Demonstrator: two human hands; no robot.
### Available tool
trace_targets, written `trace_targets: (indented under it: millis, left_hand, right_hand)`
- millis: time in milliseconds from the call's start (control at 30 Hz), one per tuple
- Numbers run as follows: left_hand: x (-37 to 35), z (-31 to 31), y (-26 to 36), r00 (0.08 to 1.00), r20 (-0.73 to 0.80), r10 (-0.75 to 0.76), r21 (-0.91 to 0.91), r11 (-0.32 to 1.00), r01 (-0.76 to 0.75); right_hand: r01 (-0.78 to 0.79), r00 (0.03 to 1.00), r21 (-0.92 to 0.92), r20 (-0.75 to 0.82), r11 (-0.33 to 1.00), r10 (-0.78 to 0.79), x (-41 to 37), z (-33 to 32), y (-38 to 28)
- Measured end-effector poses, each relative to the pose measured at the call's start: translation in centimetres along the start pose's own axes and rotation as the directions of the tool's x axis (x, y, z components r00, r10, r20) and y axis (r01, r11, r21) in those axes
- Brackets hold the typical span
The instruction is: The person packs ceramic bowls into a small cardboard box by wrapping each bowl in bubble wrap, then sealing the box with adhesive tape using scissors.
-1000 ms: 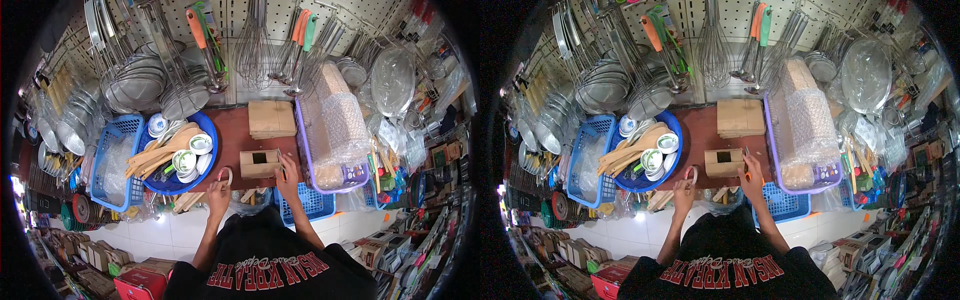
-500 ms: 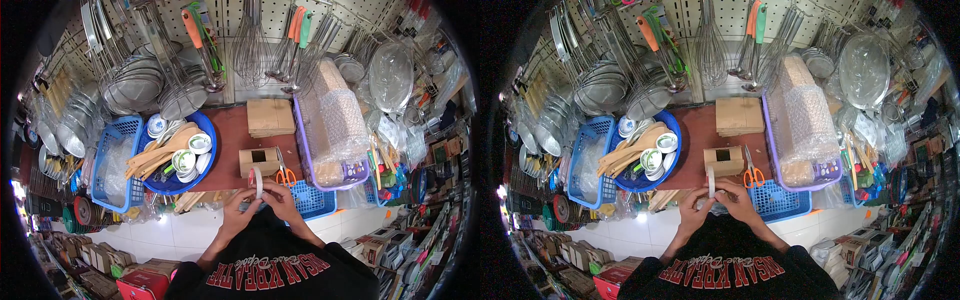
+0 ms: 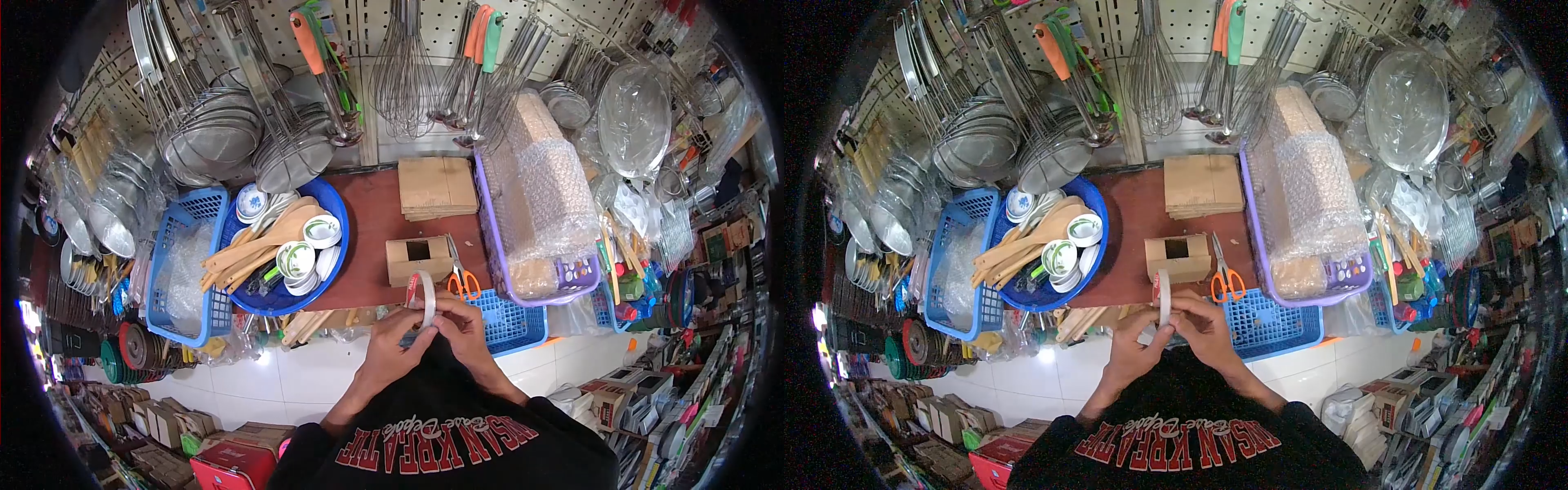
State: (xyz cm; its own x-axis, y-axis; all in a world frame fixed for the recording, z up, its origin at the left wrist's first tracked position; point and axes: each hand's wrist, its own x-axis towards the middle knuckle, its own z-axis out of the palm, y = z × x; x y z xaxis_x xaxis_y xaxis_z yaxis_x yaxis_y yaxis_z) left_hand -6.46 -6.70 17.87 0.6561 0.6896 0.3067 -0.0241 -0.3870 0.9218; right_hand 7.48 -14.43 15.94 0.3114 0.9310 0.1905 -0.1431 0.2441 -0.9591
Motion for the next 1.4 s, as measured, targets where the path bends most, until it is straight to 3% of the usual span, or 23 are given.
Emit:
trace_targets:
  millis: [100,200,300,400,500,700,800,900,1100,1200,1400]
  left_hand:
    - [0.1,-0.1,0.2,0.999,0.023,0.031,0.024,0.999,-0.031]
    - [0.1,-0.2,-0.1,0.991,0.045,0.129,0.052,0.990,-0.131]
    - [0.5,-0.5,0.0,0.956,0.075,0.284,0.070,0.955,-0.289]
    - [0.1,-0.6,-0.6,0.946,0.054,0.320,0.053,0.945,-0.323]
    - [-0.2,-1.1,-0.1,0.972,0.077,0.221,0.009,0.975,-0.223]
    - [-0.7,-1.3,-0.6,0.975,0.062,0.213,-0.038,0.977,-0.211]
    - [-1.4,-1.2,-0.6,0.992,0.047,0.118,-0.064,0.991,-0.115]
    - [-1.3,-1.3,-0.9,0.981,0.074,0.178,-0.053,0.983,-0.175]
    - [-2.0,-1.9,-0.4,0.989,0.082,0.121,-0.034,0.992,-0.118]
    - [-2.3,-1.7,-1.0,0.989,0.023,0.145,-0.061,0.988,-0.143]
    - [-2.1,-1.8,-1.3,0.976,0.011,0.218,-0.055,0.975,-0.217]
  right_hand:
    - [-0.004,1.000,0.043,0.004,0.999,0.004,-0.2,-0.1,-0.2]
    - [0.016,1.000,0.079,0.007,0.997,-0.016,-0.3,0.2,-0.8]
    - [-0.054,0.994,0.216,-0.078,0.975,0.072,-0.9,0.5,-0.9]
    - [0.037,0.999,0.094,-0.006,0.995,-0.037,-0.7,0.3,-1.1]
    - [0.126,0.991,-0.032,0.047,0.991,-0.125,-0.5,0.3,-1.1]
    - [0.110,0.993,-0.055,0.060,0.992,-0.106,-0.5,0.5,-1.1]
    - [0.110,0.993,-0.099,0.050,0.989,-0.105,-0.4,0.7,-1.1]
    - [0.080,0.994,-0.082,0.083,0.993,-0.073,-0.6,0.7,-1.4]
    - [0.198,0.971,-0.194,0.176,0.961,-0.164,-0.5,0.9,-2.1]
    - [0.291,0.950,-0.368,0.220,0.883,-0.221,-0.2,1.1,-2.9]
    - [0.384,0.919,-0.409,0.257,0.828,-0.300,-0.2,1.1,-2.4]
